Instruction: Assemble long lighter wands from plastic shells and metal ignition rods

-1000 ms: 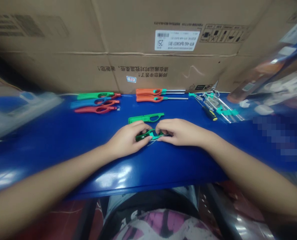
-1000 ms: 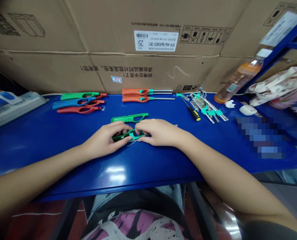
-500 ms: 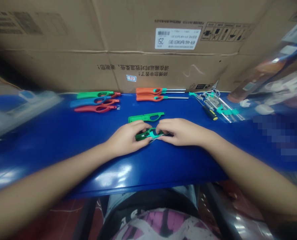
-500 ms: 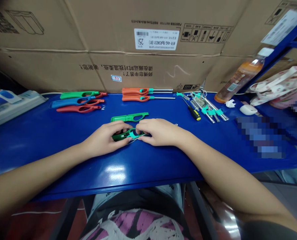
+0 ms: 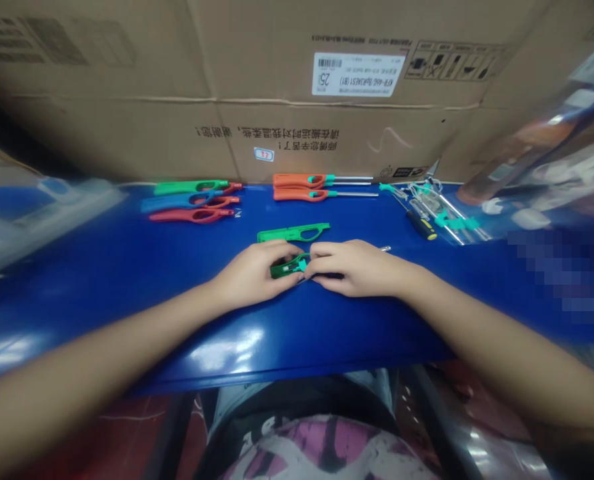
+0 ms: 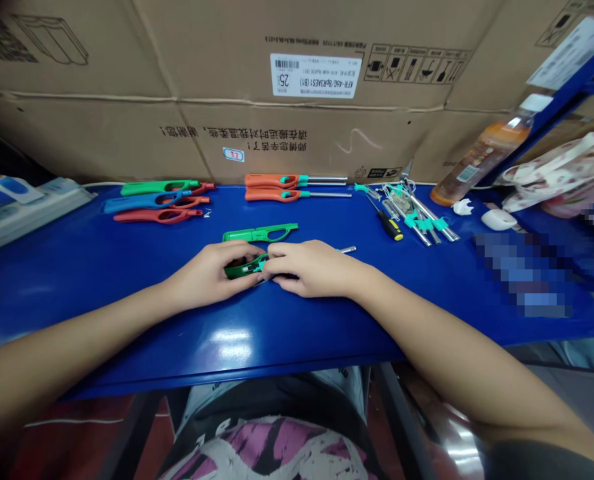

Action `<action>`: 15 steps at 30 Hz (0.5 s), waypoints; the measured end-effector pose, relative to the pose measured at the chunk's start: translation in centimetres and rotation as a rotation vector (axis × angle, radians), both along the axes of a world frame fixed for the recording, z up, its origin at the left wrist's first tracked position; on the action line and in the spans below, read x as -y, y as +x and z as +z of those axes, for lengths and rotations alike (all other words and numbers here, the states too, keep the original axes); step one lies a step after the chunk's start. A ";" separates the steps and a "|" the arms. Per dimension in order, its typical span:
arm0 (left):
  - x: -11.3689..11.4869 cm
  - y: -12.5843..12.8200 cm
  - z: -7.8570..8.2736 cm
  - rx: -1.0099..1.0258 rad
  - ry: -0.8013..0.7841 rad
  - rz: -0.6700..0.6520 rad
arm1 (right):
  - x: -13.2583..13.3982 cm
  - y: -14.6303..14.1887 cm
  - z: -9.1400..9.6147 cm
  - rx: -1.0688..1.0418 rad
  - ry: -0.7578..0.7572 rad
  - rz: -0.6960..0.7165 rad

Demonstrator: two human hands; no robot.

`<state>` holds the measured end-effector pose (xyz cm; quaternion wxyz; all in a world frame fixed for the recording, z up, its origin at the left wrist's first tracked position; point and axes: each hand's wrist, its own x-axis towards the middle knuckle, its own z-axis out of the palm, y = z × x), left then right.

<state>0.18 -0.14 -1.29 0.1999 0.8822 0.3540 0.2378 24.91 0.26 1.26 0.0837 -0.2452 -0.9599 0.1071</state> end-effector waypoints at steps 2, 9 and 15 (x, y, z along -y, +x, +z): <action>-0.1 -0.1 0.0 0.004 0.001 -0.004 | -0.1 0.0 -0.1 -0.013 -0.001 -0.002; -0.3 -0.1 0.1 0.011 -0.013 -0.011 | 0.0 0.2 0.3 -0.033 -0.014 0.002; -0.5 -0.3 0.2 0.022 -0.004 -0.038 | 0.3 0.5 1.2 0.010 -0.075 -0.013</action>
